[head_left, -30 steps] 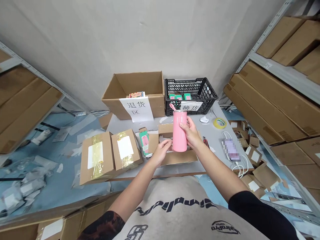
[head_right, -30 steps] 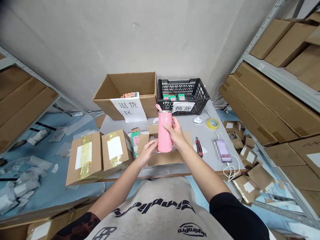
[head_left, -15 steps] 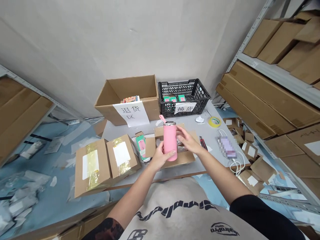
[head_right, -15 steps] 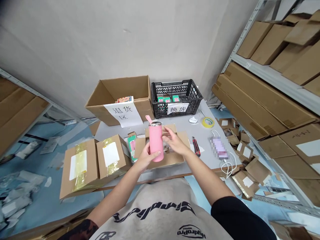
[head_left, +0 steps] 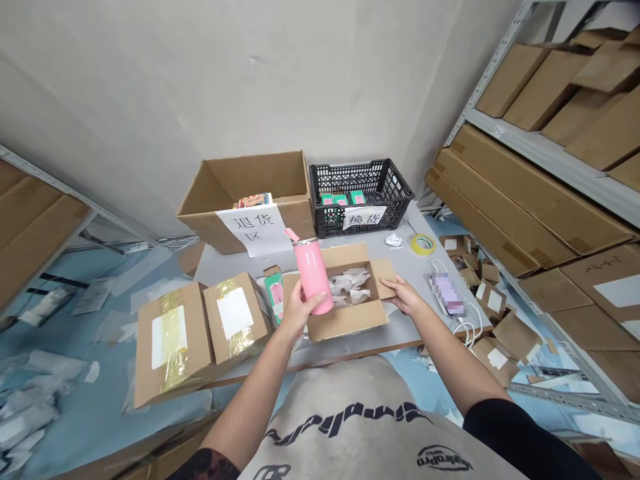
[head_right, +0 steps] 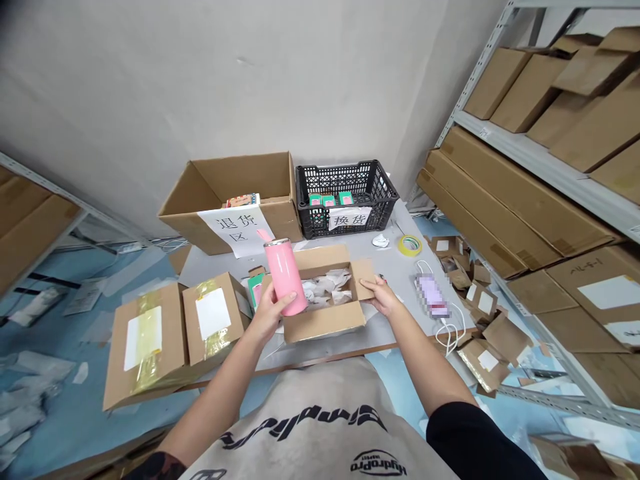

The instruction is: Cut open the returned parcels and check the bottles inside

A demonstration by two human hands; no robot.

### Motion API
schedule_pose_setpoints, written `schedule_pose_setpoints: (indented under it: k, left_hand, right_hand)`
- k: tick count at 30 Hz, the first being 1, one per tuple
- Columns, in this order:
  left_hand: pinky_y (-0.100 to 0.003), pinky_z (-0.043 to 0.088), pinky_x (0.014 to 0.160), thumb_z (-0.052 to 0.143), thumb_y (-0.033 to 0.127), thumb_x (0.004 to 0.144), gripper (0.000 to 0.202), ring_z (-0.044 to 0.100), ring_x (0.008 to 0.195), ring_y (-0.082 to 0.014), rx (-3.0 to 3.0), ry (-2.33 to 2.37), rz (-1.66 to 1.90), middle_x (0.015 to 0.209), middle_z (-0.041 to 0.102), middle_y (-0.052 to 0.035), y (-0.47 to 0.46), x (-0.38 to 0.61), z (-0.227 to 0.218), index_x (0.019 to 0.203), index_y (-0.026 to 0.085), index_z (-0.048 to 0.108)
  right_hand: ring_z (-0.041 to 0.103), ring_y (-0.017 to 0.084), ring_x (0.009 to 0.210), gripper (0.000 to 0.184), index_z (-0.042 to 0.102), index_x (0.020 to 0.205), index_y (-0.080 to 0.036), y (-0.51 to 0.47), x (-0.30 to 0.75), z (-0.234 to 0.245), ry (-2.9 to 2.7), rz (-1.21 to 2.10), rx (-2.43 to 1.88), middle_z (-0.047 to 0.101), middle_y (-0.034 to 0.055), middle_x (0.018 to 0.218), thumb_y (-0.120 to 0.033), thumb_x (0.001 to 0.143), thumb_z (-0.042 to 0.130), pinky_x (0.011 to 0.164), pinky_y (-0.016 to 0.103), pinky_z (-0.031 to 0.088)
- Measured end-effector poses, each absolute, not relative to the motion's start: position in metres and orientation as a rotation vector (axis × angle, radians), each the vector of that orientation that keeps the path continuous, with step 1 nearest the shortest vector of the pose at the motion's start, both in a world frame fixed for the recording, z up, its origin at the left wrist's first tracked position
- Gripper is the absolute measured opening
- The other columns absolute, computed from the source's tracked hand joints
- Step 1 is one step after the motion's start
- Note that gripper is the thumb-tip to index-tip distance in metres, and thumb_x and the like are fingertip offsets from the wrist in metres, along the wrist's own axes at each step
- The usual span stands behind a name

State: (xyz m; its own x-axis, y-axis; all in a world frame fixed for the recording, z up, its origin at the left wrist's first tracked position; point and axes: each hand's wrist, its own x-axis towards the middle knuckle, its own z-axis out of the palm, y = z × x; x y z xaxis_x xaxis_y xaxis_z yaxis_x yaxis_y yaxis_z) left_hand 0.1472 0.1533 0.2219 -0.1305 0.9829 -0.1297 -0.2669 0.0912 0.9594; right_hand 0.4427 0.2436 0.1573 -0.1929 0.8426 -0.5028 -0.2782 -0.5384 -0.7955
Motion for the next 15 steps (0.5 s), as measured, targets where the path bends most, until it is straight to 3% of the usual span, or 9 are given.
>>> schedule_pose_setpoints:
  k: [7, 15]
  left_hand:
    - [-0.029, 0.049, 0.083, 0.079, 0.037, 0.069, 0.051, 0.062, 0.094, -0.0184, 0.860, 1.170, 1.466, 0.107, 0.066, -0.0039, 0.168, 0.141, 0.221, 0.114, 0.021, 0.059]
    - [-0.030, 0.049, 0.085, 0.078, 0.041, 0.070, 0.056, 0.062, 0.097, -0.0199, 0.856, 1.200, 1.442, 0.109, 0.065, -0.0053, 0.175, 0.152, 0.215, 0.117, 0.020, 0.058]
  right_hand:
    - [0.070, 0.020, 0.082, 0.041, 0.061, 0.103, -0.028, 0.253, 0.488, 0.182, -0.634, 1.580, -1.252, 0.073, -0.0007, 0.096, -0.026, 0.067, 0.081, 0.074, 0.046, 0.061]
    - [0.069, 0.022, 0.086, 0.038, 0.057, 0.097, -0.027, 0.270, 0.510, 0.172, -0.571, 1.438, -1.283, 0.072, -0.0001, 0.094, -0.023, 0.066, 0.079, 0.078, 0.051, 0.059]
